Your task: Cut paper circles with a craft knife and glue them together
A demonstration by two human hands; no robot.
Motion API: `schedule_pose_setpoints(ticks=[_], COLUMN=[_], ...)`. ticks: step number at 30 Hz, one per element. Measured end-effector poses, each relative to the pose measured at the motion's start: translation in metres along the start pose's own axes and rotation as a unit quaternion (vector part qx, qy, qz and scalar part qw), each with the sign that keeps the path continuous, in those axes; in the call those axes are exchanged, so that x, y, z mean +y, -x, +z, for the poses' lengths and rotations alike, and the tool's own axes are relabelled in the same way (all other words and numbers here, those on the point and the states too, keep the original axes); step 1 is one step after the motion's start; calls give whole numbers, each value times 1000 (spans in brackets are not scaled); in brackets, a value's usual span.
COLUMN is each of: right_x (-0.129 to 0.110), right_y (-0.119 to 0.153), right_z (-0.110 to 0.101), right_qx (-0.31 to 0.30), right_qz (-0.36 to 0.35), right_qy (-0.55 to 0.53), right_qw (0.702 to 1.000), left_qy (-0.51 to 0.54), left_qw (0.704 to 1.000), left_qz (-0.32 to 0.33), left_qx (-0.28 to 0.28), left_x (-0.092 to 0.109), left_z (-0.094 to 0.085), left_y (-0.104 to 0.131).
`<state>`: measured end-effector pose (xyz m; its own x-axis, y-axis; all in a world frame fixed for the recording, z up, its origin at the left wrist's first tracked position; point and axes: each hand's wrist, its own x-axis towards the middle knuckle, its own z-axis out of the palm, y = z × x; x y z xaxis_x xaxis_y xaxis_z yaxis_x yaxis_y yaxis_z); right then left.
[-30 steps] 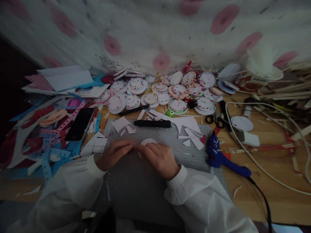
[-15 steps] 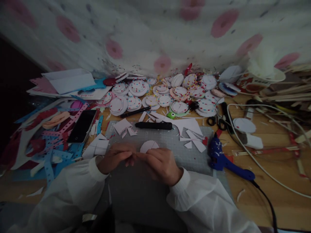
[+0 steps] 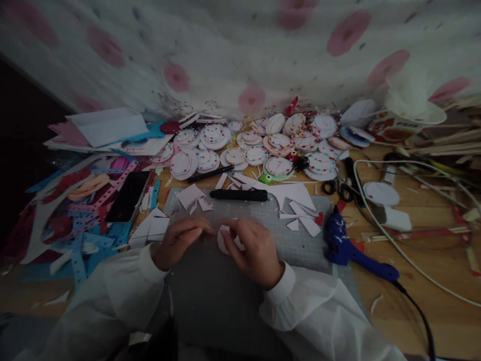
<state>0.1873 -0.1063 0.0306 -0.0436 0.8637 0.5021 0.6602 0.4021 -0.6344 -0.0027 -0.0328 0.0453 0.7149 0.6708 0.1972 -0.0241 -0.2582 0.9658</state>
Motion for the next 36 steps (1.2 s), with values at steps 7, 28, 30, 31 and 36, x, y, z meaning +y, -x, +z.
schedule_pose_setpoints(ticks=[7,28,30,31,36], right_x=[-5,-7,-5,-4,3], right_y=[-6,-1,0,1,7], right_z=[-9,-4,-4,-3,-3], right_qx=[-117,-55,-37,-31,-37], right_qz=[102,-27,-42,-51,-100], right_qy=[-149,-52,-30,-18,28], right_qw=[977,997,998,998,994], left_qy=[-47,-86,-103,-113,-117], left_qw=[997,990,989,989,990], left_qz=[61,102,90,78,-32], left_qx=[2,41,49,52,66], left_x=[0,1,4,5,8], left_z=[-1,5,8,10,19], left_y=[-3,-3,-2,-2,0])
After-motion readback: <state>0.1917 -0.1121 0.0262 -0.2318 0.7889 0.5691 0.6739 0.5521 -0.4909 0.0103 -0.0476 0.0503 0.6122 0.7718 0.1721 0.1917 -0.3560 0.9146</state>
